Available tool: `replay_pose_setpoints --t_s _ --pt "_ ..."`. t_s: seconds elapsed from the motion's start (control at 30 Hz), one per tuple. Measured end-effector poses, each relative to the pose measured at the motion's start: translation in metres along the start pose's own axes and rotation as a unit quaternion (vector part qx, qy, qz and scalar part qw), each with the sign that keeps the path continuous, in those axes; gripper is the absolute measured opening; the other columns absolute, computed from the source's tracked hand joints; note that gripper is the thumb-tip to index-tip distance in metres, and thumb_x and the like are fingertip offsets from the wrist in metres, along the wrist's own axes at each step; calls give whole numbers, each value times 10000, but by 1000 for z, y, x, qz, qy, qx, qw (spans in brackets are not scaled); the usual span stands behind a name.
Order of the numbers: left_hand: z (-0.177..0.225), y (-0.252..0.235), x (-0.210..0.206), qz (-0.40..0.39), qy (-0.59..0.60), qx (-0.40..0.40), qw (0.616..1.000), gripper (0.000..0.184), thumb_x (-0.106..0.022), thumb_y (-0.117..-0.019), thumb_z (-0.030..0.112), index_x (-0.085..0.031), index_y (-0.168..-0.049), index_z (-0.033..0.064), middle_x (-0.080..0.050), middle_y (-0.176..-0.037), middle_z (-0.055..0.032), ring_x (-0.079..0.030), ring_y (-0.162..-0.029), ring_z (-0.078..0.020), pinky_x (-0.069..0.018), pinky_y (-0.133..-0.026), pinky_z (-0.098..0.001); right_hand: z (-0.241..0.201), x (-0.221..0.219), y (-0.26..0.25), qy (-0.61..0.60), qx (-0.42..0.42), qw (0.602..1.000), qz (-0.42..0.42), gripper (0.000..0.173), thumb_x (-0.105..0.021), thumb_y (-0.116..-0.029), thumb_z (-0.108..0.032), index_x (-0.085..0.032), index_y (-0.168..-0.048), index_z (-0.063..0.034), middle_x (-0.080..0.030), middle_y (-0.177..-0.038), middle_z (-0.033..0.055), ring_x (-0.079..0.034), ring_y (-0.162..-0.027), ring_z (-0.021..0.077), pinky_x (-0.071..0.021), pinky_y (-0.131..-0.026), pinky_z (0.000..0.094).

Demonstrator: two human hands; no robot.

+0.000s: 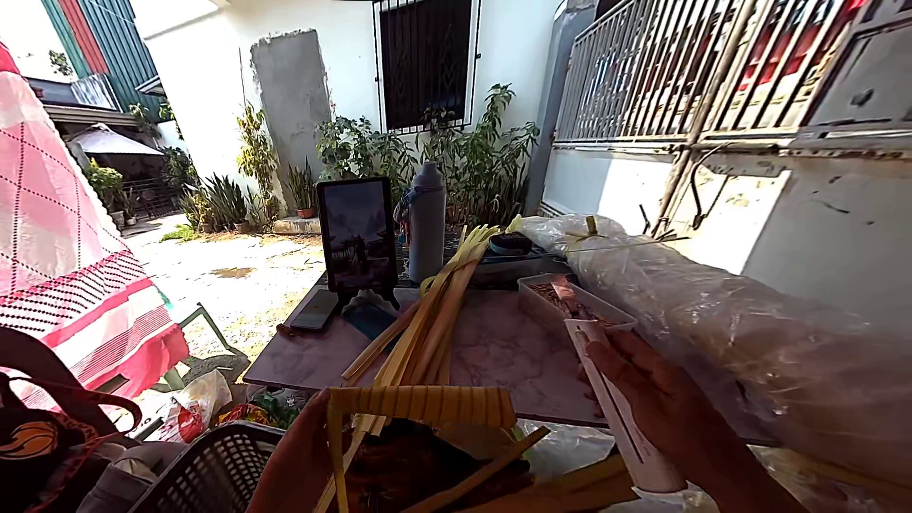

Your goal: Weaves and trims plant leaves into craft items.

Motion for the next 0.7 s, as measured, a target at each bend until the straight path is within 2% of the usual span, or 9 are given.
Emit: replay_pose_setpoints --t_s 0.03,0.07,0.1,0.13,0.27,0.33,0.4,0.6,0.7 --pt "0 2 -4 16 9 -5 1000 304 -387 -1117 271 -510 -1314 75 -631 -1120 -74 -645 -991 -162 -551 -819 -321 -8 -6 10 -31 25 999 -10 403 -422 -1068 -345 -554 -1288 -35 -625 -810 -30 -638 -633 19 -548 -542 192" --pt "-1 3 -10 38 25 -14 999 243 -425 -1109 238 -519 -1258 70 -639 -1125 -84 -647 -1029 -180 -550 -849 -342 -15 -14 20 -57 54 997 -27 398 -445 -1046 -357 -565 -1257 -41 -628 -791 -78 -631 -624 -19 -544 -537 159" --pt "-3 3 -15 61 40 -29 997 139 -459 -1095 186 -540 -1108 74 -672 -1029 -72 -678 -958 -162 -576 -805 -316 -22 -22 31 -77 82 992 -57 385 -457 -1050 -353 -564 -1240 -36 -628 -795 -104 -625 -635 -40 -548 -551 147" --pt "-7 2 -20 70 63 -46 994 124 -475 -1083 128 -547 -1004 66 -692 -934 -66 -699 -866 -141 -595 -762 -286 -28 -31 42 -87 106 986 -92 382 -454 -1065 -334 -562 -1230 -6 -625 -811 -96 -620 -653 -44 -552 -574 150" --pt "-15 5 -31 42 105 -78 991 190 -440 -1072 30 -557 -923 19 -705 -840 -82 -714 -777 -130 -610 -752 -260 -41 -66 71 -76 161 965 -192 372 -433 -1076 -183 -549 -1263 116 -671 -869 99 -660 -723 85 -579 -677 268" --pt "-15 11 -37 28 111 -90 989 225 -423 -1066 10 -558 -887 24 -703 -819 -72 -714 -769 -129 -611 -761 -265 -38 -81 75 -64 177 962 -198 355 -438 -1061 -131 -539 -1286 125 -688 -931 170 -685 -772 157 -584 -714 307" --pt "-15 17 -42 19 118 -98 988 253 -413 -1060 -3 -574 -867 22 -709 -809 -66 -719 -765 -127 -613 -770 -264 -32 -94 73 -51 198 962 -182 341 -431 -1053 -112 -537 -1277 123 -691 -974 192 -691 -784 179 -581 -711 302" --pt "-11 28 -51 -25 130 -114 985 284 -408 -1055 -24 -574 -836 47 -715 -819 -51 -727 -780 -118 -623 -788 -277 -22 -105 65 -61 217 963 -151 361 -404 -1069 -196 -540 -1242 90 -655 -851 108 -629 -680 89 -543 -632 232" --pt "-13 29 -51 -52 121 -116 984 277 -431 -1043 -36 -584 -826 44 -728 -825 -63 -736 -785 -125 -622 -808 -284 -22 -104 64 -71 217 961 -157 407 -404 -1093 -286 -546 -1242 65 -620 -795 65 -595 -644 57 -522 -604 206"
Point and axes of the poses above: each hand's wrist, its own y-axis away from the middle knuckle, its own x-axis out of the back of the hand, z = x × y, the point moved 2 cm from there along -y, towards the middle knuckle
